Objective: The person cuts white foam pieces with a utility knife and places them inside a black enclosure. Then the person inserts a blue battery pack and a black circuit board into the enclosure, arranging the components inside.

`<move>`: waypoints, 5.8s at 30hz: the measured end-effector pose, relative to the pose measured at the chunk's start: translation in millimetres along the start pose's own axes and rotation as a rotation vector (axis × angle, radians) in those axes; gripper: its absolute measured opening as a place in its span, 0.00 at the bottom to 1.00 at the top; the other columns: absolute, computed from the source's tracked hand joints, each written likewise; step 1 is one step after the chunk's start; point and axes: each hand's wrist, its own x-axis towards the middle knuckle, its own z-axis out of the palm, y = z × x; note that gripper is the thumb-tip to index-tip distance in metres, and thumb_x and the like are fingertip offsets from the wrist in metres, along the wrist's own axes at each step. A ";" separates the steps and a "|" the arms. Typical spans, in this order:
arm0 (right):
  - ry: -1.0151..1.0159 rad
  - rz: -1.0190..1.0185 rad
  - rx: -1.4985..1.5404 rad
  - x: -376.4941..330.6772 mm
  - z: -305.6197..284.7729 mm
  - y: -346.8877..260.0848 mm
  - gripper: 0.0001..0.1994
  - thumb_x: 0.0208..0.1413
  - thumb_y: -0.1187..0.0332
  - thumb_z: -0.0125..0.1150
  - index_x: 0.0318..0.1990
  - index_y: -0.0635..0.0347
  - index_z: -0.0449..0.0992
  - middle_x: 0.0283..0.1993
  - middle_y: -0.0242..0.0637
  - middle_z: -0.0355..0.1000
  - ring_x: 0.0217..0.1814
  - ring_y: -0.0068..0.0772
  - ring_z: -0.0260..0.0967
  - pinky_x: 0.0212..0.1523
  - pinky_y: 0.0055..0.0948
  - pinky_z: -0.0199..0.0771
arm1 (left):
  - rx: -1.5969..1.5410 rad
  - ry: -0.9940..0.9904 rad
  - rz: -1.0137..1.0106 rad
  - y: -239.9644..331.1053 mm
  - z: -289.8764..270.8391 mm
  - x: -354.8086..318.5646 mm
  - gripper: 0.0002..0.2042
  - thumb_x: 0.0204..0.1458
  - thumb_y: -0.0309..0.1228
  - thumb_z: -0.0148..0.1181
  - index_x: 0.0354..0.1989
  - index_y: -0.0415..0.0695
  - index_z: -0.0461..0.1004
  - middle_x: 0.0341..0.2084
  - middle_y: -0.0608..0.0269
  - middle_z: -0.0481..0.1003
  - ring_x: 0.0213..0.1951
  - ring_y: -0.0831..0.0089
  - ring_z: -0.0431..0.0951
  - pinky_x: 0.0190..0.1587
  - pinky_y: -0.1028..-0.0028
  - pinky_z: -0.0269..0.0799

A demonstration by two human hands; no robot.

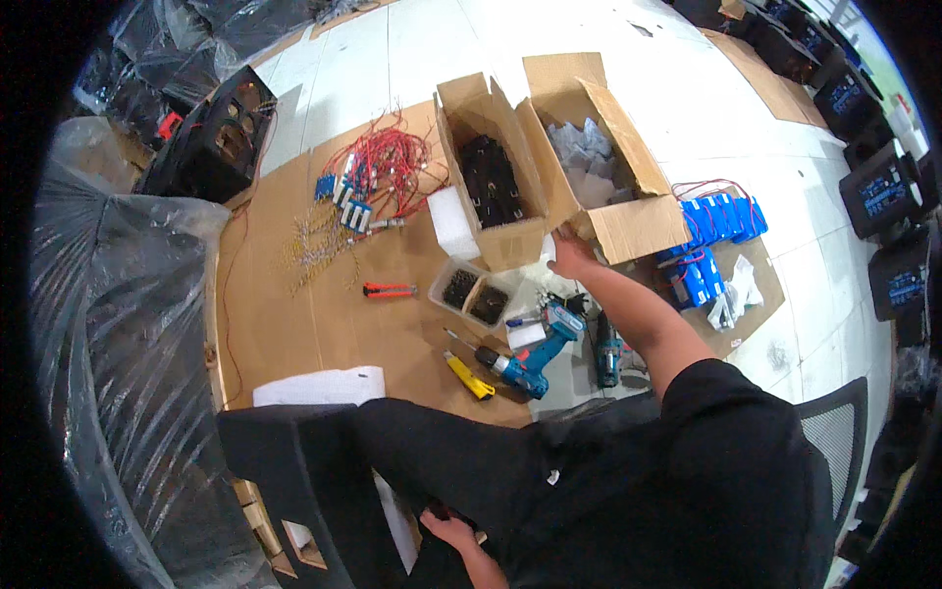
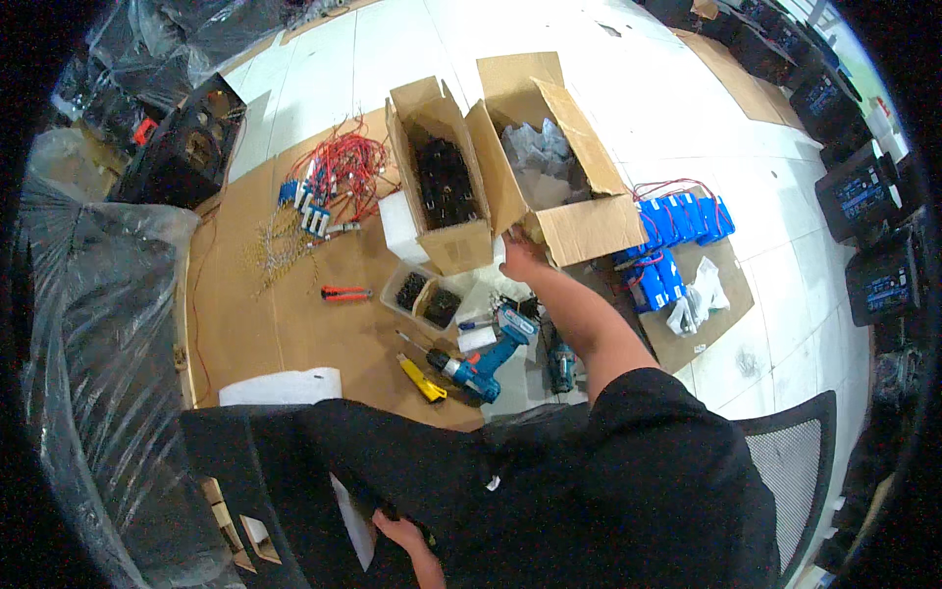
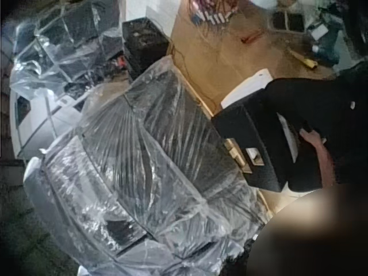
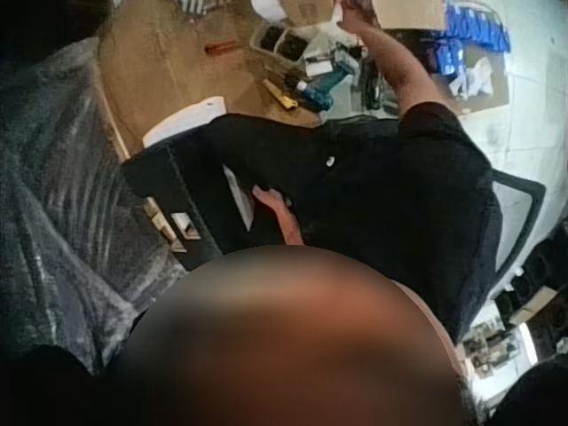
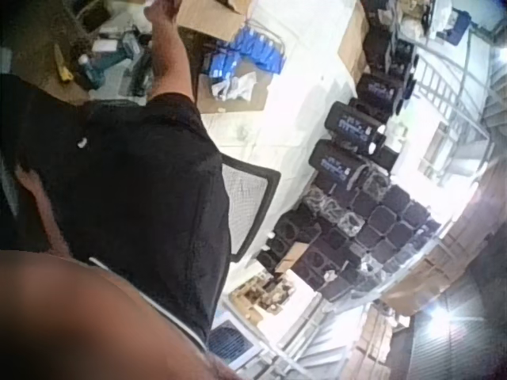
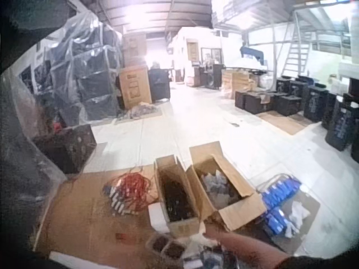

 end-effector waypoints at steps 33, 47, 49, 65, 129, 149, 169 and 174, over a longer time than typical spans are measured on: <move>-0.007 -0.218 -0.102 -53.0 -122.1 6.6 0.19 0.55 0.60 0.56 0.49 0.65 0.73 0.47 0.49 0.76 0.53 0.52 0.73 0.58 0.47 0.66 | 0.134 -0.012 -0.005 -0.8 1.4 -7.0 0.25 0.57 0.41 0.64 0.51 0.28 0.71 0.49 0.39 0.73 0.50 0.43 0.73 0.59 0.53 0.65; -0.374 0.185 0.323 109.2 -64.1 89.6 0.47 0.28 0.58 0.81 0.63 0.59 0.70 0.58 0.52 0.74 0.59 0.51 0.73 0.57 0.42 0.76 | 0.162 -0.008 0.015 7.6 -7.6 -3.7 0.20 0.54 0.34 0.64 0.47 0.27 0.71 0.47 0.39 0.72 0.49 0.43 0.71 0.59 0.54 0.63; -0.389 0.179 0.344 103.9 -67.0 90.3 0.43 0.29 0.59 0.78 0.61 0.58 0.73 0.57 0.50 0.75 0.58 0.50 0.74 0.56 0.42 0.76 | 0.155 -0.006 0.014 7.4 -10.6 -4.4 0.20 0.54 0.33 0.64 0.46 0.27 0.71 0.46 0.39 0.72 0.49 0.43 0.71 0.59 0.54 0.63; 0.279 -0.252 0.664 37.1 -134.6 88.0 0.35 0.42 0.83 0.59 0.64 0.55 0.67 0.57 0.45 0.72 0.62 0.45 0.69 0.61 0.37 0.70 | 0.233 0.041 0.099 -12.3 -4.9 -9.9 0.22 0.53 0.33 0.66 0.46 0.25 0.70 0.46 0.38 0.71 0.50 0.38 0.68 0.62 0.52 0.59; -0.783 -0.064 1.373 -152.3 -46.8 -270.3 0.20 0.67 0.62 0.55 0.63 0.56 0.65 0.44 0.39 0.75 0.43 0.33 0.73 0.39 0.37 0.77 | -0.924 0.376 -0.237 49.5 -188.5 -95.4 0.11 0.57 0.25 0.67 0.45 0.40 0.72 0.44 0.55 0.77 0.50 0.64 0.79 0.54 0.68 0.75; -1.946 -0.882 0.485 -470.9 -62.4 -398.3 0.14 0.70 0.62 0.51 0.54 0.62 0.66 0.31 0.38 0.76 0.30 0.24 0.75 0.30 0.28 0.75 | -0.881 0.772 -0.250 -43.3 -206.0 -219.3 0.16 0.48 0.13 0.67 0.44 0.39 0.74 0.41 0.54 0.78 0.49 0.64 0.78 0.55 0.67 0.71; -1.266 -1.555 -0.048 -499.9 -76.7 -409.0 0.20 0.65 0.66 0.56 0.60 0.64 0.65 0.45 0.55 0.75 0.41 0.54 0.79 0.44 0.48 0.79 | -0.524 0.268 -0.166 -73.9 -254.2 -187.5 0.16 0.40 0.17 0.70 0.39 0.48 0.83 0.40 0.69 0.82 0.47 0.65 0.73 0.55 0.66 0.65; -1.212 -1.758 -0.035 -509.1 -57.1 -410.6 0.20 0.66 0.62 0.55 0.58 0.65 0.66 0.47 0.58 0.74 0.43 0.52 0.80 0.42 0.47 0.80 | -0.580 0.280 -0.182 -80.5 -246.3 -191.7 0.15 0.41 0.18 0.70 0.39 0.47 0.83 0.40 0.69 0.82 0.48 0.66 0.73 0.57 0.66 0.63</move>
